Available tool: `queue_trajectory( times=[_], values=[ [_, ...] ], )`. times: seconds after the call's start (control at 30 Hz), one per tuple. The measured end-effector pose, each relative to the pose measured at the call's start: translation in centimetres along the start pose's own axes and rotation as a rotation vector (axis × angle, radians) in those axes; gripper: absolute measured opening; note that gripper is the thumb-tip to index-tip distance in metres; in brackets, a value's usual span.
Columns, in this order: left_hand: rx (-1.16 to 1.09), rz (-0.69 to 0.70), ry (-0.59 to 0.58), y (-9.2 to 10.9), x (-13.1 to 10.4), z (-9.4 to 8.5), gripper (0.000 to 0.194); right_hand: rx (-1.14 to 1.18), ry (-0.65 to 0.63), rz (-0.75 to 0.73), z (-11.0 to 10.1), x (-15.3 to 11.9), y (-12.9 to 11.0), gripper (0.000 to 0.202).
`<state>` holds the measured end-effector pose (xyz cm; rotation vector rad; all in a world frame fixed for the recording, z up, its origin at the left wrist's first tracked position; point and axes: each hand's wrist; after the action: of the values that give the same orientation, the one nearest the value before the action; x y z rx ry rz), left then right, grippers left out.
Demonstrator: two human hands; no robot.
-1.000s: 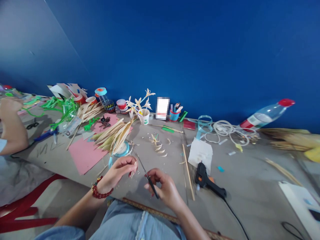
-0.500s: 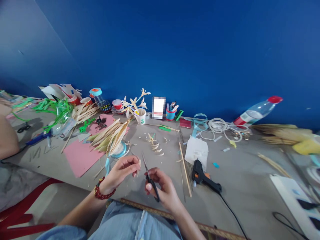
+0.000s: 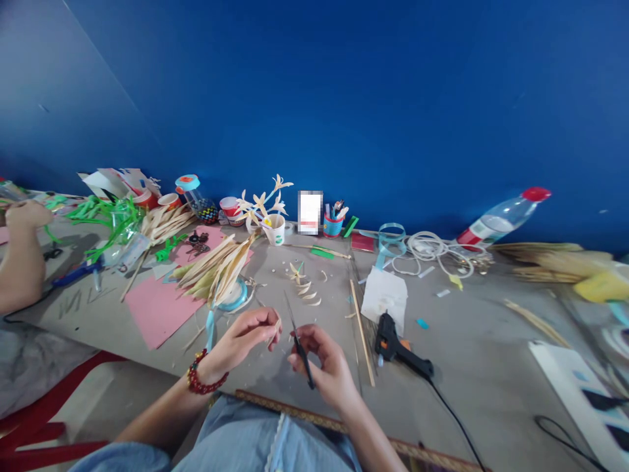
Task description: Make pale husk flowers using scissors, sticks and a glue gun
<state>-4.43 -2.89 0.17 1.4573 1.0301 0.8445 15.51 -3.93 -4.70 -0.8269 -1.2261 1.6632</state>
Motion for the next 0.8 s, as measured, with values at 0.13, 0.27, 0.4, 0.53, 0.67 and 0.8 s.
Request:
queue_trajectory(
  times=[0.13, 0.27, 0.4, 0.53, 0.67, 0.8],
  values=[
    [0.075, -0.002, -0.047, 0.0, 0.0, 0.2, 0.011, -0.001, 0.101, -0.064, 0.6, 0.6, -0.6, 0.039],
    [0.223, -0.024, -0.118, 0.1, 0.1, 0.3, 0.012, 0.019, 0.164, -0.111, 1.1, 1.4, -1.5, 0.038],
    [0.311, 0.001, -0.146, 0.4, 0.3, 0.3, 0.012, -0.047, 0.139, -0.143, 1.2, 1.8, -1.9, 0.033],
    [0.256, -0.028, -0.058, 0.1, 0.3, 0.3, 0.009, -0.066, 0.178, -0.138, 1.2, 1.8, -2.0, 0.032],
    [0.023, -0.049, 0.134, -0.8, 0.3, 1.0, 0.013, -0.029, 0.250, -0.127, 1.5, 1.8, -2.1, 0.034],
    [-0.217, -0.038, 0.257, -1.4, 0.3, 2.3, 0.027, 0.009, 0.333, -0.155, 1.9, 1.9, -2.3, 0.032]
  ],
)
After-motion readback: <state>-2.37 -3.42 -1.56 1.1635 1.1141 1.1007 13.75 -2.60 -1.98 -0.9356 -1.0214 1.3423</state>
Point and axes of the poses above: each hand's wrist, its own x-axis towards the middle knuckle, its own z-axis out of the palm, y = z × x, and after that the axes turned 8 degrees about x, right-handed
